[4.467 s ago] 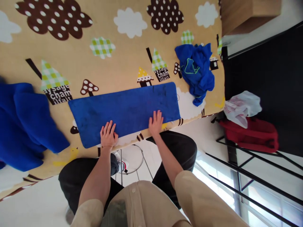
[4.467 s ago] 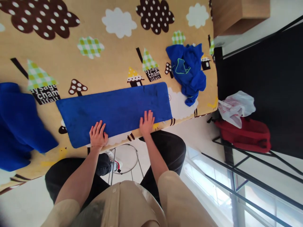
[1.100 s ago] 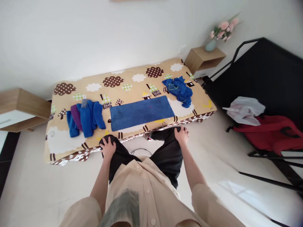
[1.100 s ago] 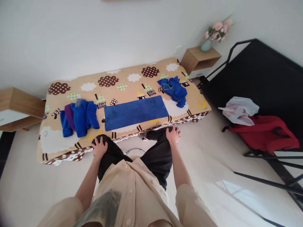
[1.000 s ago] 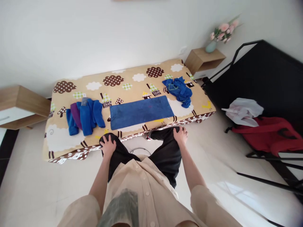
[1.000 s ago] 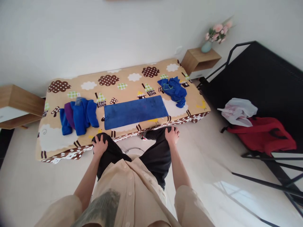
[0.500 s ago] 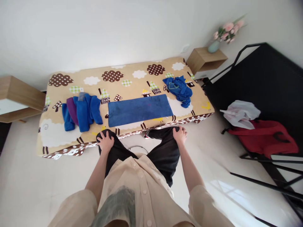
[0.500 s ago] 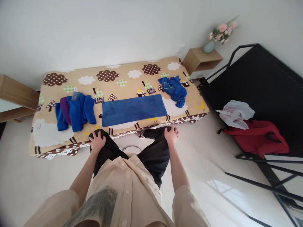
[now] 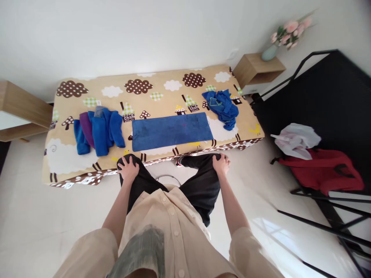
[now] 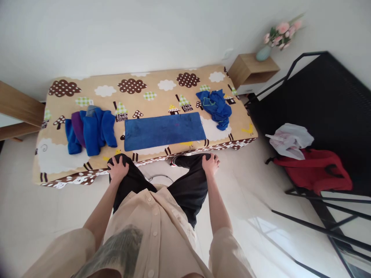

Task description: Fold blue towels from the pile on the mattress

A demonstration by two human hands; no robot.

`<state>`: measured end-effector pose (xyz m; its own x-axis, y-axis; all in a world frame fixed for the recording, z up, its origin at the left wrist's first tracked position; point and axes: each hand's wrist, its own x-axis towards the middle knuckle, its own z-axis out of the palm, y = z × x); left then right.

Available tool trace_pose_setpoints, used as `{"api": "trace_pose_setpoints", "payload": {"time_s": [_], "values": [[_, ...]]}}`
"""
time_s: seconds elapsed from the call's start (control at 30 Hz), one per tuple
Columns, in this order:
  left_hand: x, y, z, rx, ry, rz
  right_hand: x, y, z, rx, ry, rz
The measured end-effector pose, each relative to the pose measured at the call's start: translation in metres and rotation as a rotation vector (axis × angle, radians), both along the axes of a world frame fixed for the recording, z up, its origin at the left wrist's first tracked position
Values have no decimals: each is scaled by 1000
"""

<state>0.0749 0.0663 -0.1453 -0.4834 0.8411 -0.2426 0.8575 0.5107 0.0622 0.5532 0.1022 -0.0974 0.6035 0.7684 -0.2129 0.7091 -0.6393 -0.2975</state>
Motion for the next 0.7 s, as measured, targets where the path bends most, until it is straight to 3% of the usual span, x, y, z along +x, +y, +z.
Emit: {"api": "trace_pose_setpoints", "payload": {"time_s": [0.23, 0.3, 0.37, 0.43, 0.5, 0.57, 0.7], "values": [[4, 3, 6, -28, -4, 10, -13, 2, 0, 69, -114, 114], [6, 4, 7, -27, 3, 11, -26, 5, 1, 127, -172, 267], [7, 5, 8, -24, 12, 10, -47, 9, 0, 152, -137, 506], [7, 4, 8, -31, 17, 7, -75, 15, -8, 126, 16, 737], [5, 3, 8, -36, 18, 6, -108, 22, -22, 97, 236, 832], [4, 2, 9, -31, 14, 5, -140, 32, -40, 92, 480, 757], [2, 0, 11, -16, 9, 8, -184, 51, -72, 123, 834, 406]]}}
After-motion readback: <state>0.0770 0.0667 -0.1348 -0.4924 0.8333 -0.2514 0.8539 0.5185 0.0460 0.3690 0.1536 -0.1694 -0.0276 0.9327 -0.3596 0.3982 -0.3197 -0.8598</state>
